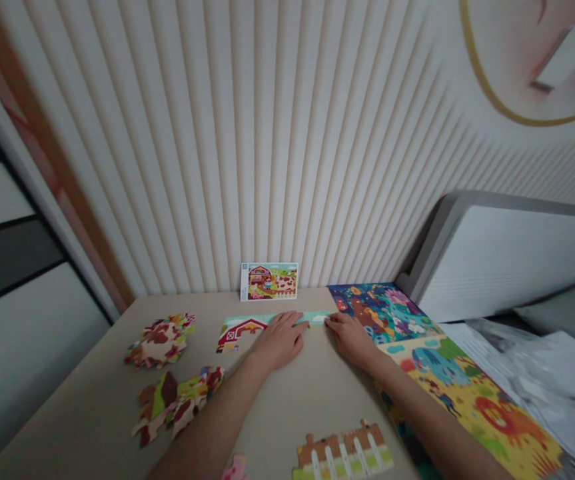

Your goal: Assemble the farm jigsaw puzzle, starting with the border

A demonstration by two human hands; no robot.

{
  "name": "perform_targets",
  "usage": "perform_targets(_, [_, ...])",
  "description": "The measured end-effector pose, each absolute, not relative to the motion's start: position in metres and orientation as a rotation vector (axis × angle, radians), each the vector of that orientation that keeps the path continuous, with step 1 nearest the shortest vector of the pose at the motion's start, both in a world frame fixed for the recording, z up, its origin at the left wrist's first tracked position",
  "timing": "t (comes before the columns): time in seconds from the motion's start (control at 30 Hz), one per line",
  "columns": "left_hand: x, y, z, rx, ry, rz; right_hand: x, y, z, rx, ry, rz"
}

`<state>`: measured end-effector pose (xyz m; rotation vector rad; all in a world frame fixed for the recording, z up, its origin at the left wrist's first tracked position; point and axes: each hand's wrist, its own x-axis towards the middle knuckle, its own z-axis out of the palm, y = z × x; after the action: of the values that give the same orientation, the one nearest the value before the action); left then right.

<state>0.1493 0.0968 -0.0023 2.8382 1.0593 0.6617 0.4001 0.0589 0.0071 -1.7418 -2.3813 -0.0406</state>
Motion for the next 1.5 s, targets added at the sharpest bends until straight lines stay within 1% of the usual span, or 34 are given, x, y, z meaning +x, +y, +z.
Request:
perform_targets(0.13, [0.155,0.094,0.008,2.904,1.139,0.619,0.396,0.065,0.019,-1.799,-2.366,0.027])
perform_targets(0.27, [0.161,0.087,0.032,3.063,1.132,0.534,0.397,0.070,0.046,-1.796,-2.357,0.040])
perform_targets(0.33, [0.154,0.073,0.047,3.101,1.135,0.541,0.396,0.056,0.060,-1.783,-2.325,-0.002])
perform_targets(0.4, [0.136,0.046,0.059,3.106,1.141,0.554,0.394,0.025,0.066,-1.748,-2.286,-0.055])
perform_targets(0.47, [0.108,0.007,0.065,3.092,1.056,0.512,0.390,-0.021,0.061,-1.620,-2.251,-0.104])
perform_targets(0.57, [0.058,-0.059,0.058,3.018,0.974,0.486,0.377,-0.097,0.034,-1.515,-2.183,-0.171])
perform_targets(0.7, [0.007,-0.121,0.027,2.843,1.138,0.686,0.348,-0.158,-0.005,-1.524,-2.019,-0.177])
perform_targets(0.8, [-0.007,-0.140,0.005,2.767,1.309,0.784,0.329,-0.164,-0.017,-1.561,-1.935,-0.144])
perform_targets(0.9, [-0.006,-0.144,-0.005,2.719,1.383,0.808,0.322,-0.159,-0.014,-1.609,-1.918,-0.114])
perform_targets(1.07, [-0.005,-0.146,0.000,2.688,1.352,0.791,0.323,-0.160,-0.008,-1.624,-1.948,-0.125])
perform_targets(1.3, [-0.006,-0.152,0.009,2.671,1.301,0.797,0.324,-0.163,-0.017,-1.542,-1.881,-0.228])
perform_targets(1.5, [-0.002,-0.154,0.008,2.624,1.331,0.807,0.330,-0.161,-0.023,-1.547,-1.891,-0.228])
